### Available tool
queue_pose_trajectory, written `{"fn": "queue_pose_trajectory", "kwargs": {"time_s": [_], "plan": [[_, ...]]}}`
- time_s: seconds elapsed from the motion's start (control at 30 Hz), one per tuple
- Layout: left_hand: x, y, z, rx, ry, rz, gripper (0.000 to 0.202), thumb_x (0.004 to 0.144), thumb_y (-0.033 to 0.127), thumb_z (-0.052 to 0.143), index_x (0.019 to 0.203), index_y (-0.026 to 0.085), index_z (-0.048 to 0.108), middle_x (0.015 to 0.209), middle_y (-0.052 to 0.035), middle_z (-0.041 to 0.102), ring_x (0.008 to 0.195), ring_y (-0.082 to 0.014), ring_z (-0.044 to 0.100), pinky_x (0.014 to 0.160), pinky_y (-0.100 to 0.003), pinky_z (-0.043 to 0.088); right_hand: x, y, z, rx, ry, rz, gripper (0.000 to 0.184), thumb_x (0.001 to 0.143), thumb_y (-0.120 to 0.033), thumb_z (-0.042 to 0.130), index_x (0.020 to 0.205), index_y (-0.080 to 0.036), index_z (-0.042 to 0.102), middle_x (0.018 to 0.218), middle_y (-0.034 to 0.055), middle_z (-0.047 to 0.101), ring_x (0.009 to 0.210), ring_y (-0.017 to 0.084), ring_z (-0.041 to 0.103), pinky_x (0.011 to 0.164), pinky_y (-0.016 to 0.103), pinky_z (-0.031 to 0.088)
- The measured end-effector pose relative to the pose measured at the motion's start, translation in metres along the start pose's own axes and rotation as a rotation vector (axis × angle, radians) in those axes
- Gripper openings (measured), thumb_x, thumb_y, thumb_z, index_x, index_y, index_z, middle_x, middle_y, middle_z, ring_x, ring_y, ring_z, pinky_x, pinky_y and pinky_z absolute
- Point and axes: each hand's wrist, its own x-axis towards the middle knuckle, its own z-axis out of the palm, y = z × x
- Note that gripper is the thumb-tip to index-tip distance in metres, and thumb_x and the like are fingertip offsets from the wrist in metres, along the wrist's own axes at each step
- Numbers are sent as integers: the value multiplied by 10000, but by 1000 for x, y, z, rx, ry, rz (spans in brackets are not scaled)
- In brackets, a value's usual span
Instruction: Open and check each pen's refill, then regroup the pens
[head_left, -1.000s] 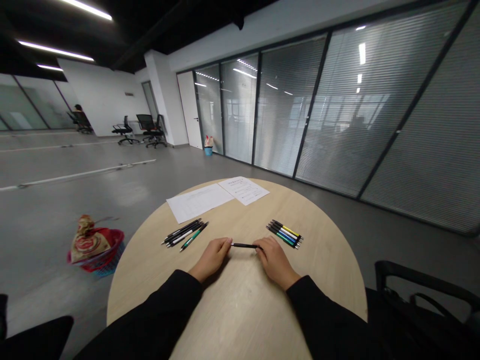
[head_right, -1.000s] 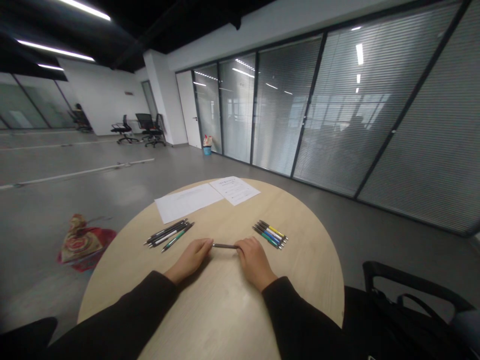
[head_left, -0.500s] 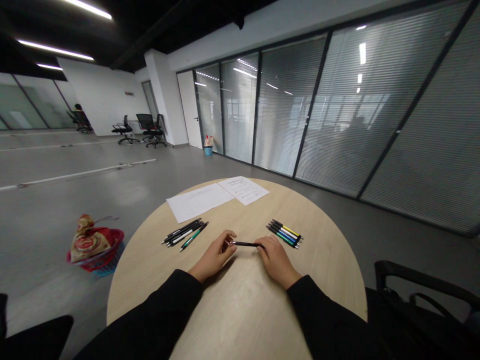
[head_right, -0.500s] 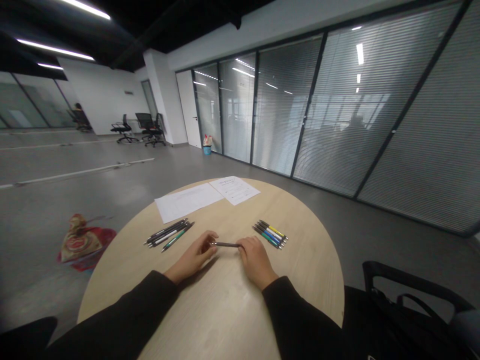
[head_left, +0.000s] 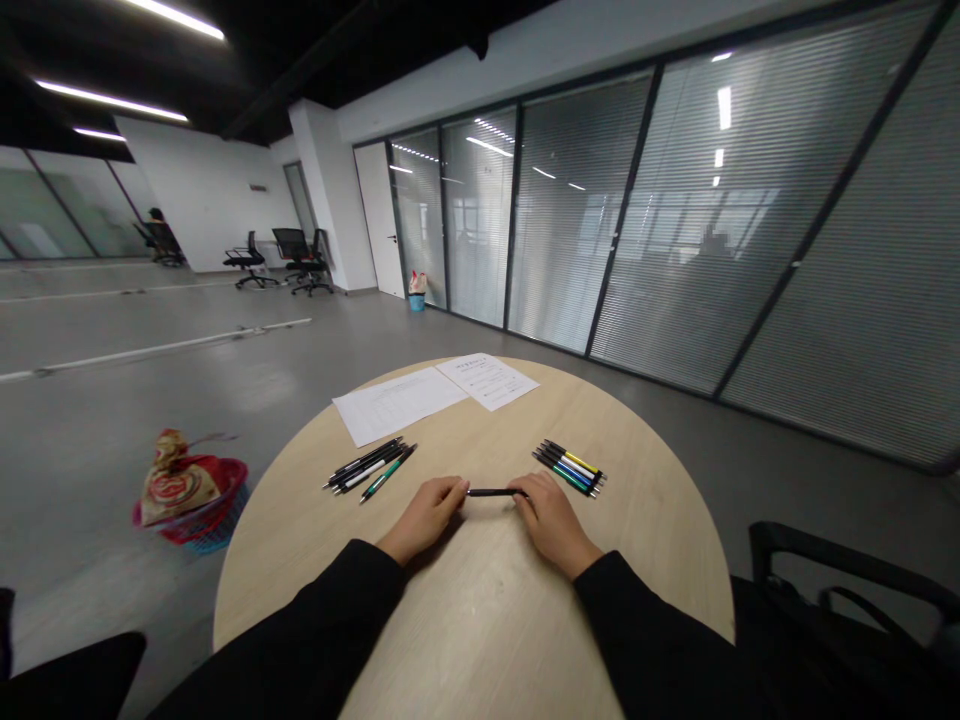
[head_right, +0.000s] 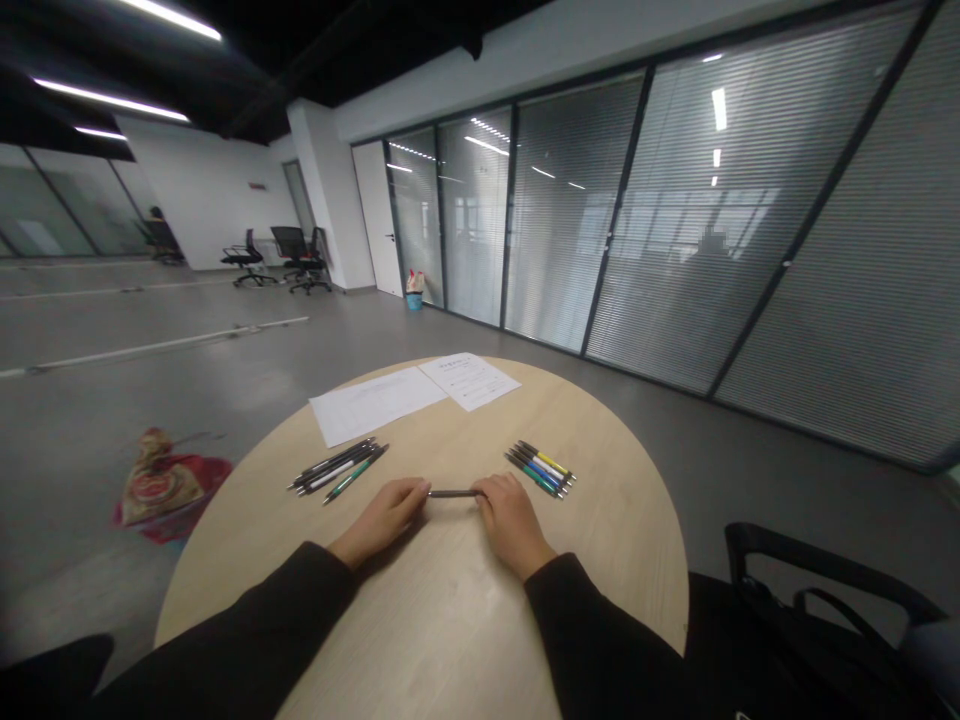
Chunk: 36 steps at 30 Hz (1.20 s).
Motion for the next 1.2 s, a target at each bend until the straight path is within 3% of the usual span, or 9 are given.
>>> {"fn": "queue_pose_trajectory", "kwargs": {"time_s": [0.3,0.5,0.6,0.73,0.93,1.2], "plan": [[-3,2,-1,-107,-14,68,304,862,480,606,917,189,535,738,31,516,686,-141,466,652,-247,376,0,-1,-1,1,15,-2,186,929,-110,528,1003,-180,684,963,80,702,942,227,581,876,368,453],[-1,0,-1,-98,-62,-30,519,946,604,366,683,184,520,617,16,495,598,-145,446,589,-264,358,0,-1,-2,0,5,7,182,924,-101,537,1005,-170,684,973,79,704,939,224,578,888,365,449],[0,0,-1,-82,-75,-37,553,947,614,348,617,189,477,577,24,448,566,-135,398,563,-263,320,0,0,-1,5,0,10,181,926,-105,537,1007,-172,685,979,78,704,944,224,577,890,367,449],[-1,0,-1,-79,-48,-22,496,925,591,427,628,195,440,577,36,427,563,-128,385,558,-255,307,-1,2,0,16,7,4,191,929,-111,531,1022,-183,682,982,75,701,954,226,581,893,373,449],[-2,1,-2,-98,-21,40,341,878,521,570,858,182,547,718,17,543,666,-146,482,621,-246,377,-1,0,-1,2,7,4,188,930,-113,527,1012,-177,684,973,79,700,952,229,578,893,374,447],[1,-2,0,-70,-42,-40,544,939,613,372,618,187,478,567,29,445,551,-131,392,557,-265,311,0,-2,-2,-12,-10,-9,186,939,-124,530,1024,-175,688,980,81,703,951,227,577,906,381,444]]}}
